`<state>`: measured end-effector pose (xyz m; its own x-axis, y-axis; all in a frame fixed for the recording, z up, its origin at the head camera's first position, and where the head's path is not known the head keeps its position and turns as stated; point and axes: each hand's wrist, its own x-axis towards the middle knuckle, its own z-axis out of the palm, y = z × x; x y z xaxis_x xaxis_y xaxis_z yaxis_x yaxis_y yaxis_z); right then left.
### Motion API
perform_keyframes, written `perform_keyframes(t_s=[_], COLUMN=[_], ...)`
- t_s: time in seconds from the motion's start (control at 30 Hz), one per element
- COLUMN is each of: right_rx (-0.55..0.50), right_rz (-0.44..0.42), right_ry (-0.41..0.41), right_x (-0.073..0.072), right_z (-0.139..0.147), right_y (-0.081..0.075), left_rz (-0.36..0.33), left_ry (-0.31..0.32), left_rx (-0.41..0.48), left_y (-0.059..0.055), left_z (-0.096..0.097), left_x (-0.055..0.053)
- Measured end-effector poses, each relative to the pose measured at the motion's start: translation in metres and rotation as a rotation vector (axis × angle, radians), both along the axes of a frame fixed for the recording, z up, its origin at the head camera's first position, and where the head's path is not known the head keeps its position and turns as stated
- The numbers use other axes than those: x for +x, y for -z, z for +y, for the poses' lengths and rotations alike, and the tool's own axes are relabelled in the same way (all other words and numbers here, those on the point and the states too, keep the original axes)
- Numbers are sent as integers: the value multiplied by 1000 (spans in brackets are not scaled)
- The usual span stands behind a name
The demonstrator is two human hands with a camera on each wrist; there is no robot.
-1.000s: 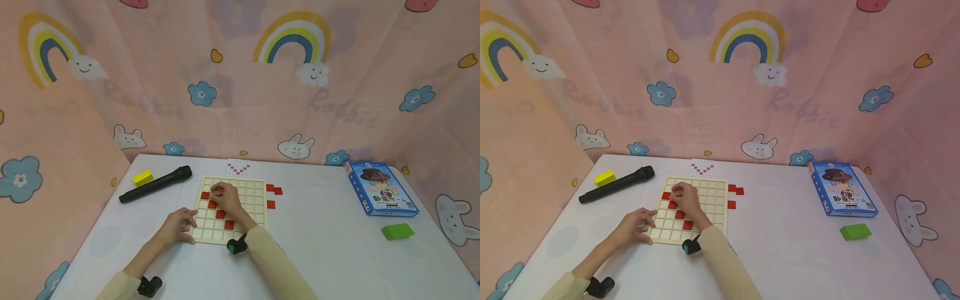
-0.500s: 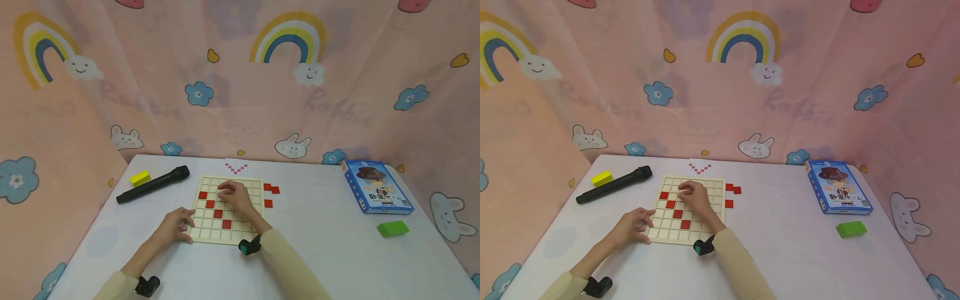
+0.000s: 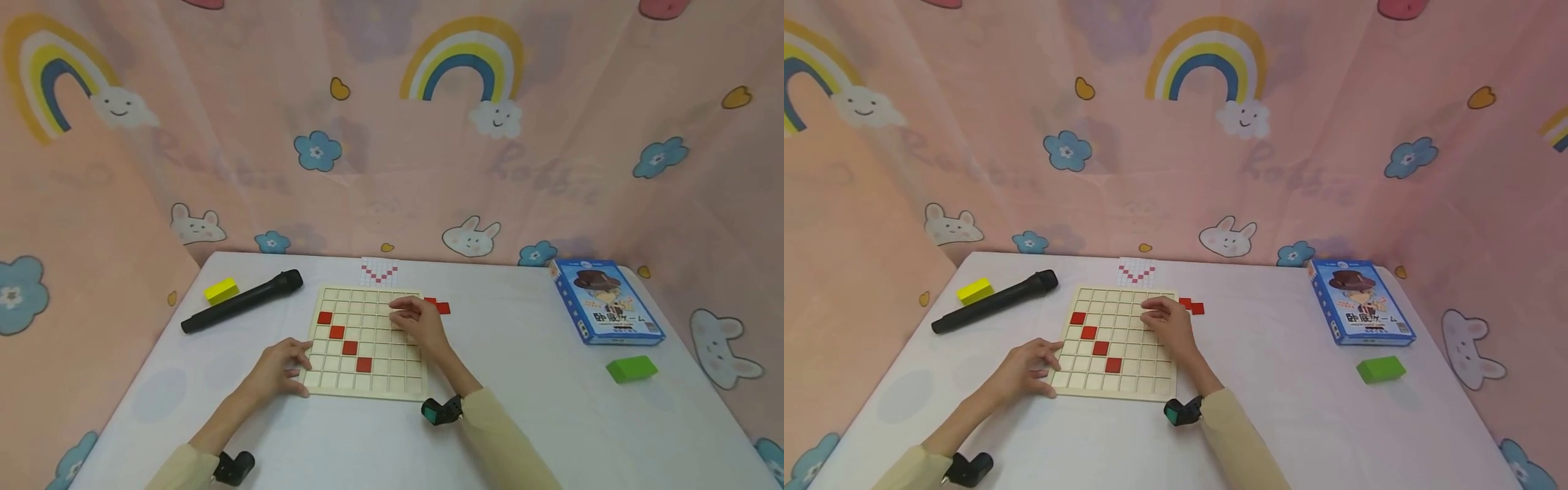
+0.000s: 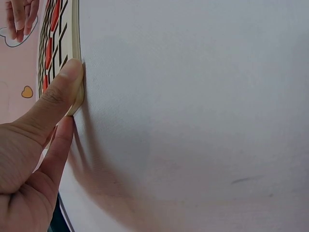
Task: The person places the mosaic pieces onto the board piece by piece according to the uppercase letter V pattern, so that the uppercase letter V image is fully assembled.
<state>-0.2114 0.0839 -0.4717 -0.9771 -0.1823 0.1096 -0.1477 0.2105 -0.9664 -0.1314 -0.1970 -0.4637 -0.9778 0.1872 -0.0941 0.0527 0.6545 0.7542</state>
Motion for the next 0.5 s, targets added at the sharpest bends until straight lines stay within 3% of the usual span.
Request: perform_keyframes(t_s=[0.27,0.5], right_rx=[50,223], right_rz=[29,41], right_ry=[96,163], right_x=[-5,-18], right_z=[39,76], right_y=[-1,4], left_rz=[-1,-18], left_ry=[-7,-14], left_rx=[29,40], left_y=[2,1], left_z=[-1,-2], left_x=[1,1])
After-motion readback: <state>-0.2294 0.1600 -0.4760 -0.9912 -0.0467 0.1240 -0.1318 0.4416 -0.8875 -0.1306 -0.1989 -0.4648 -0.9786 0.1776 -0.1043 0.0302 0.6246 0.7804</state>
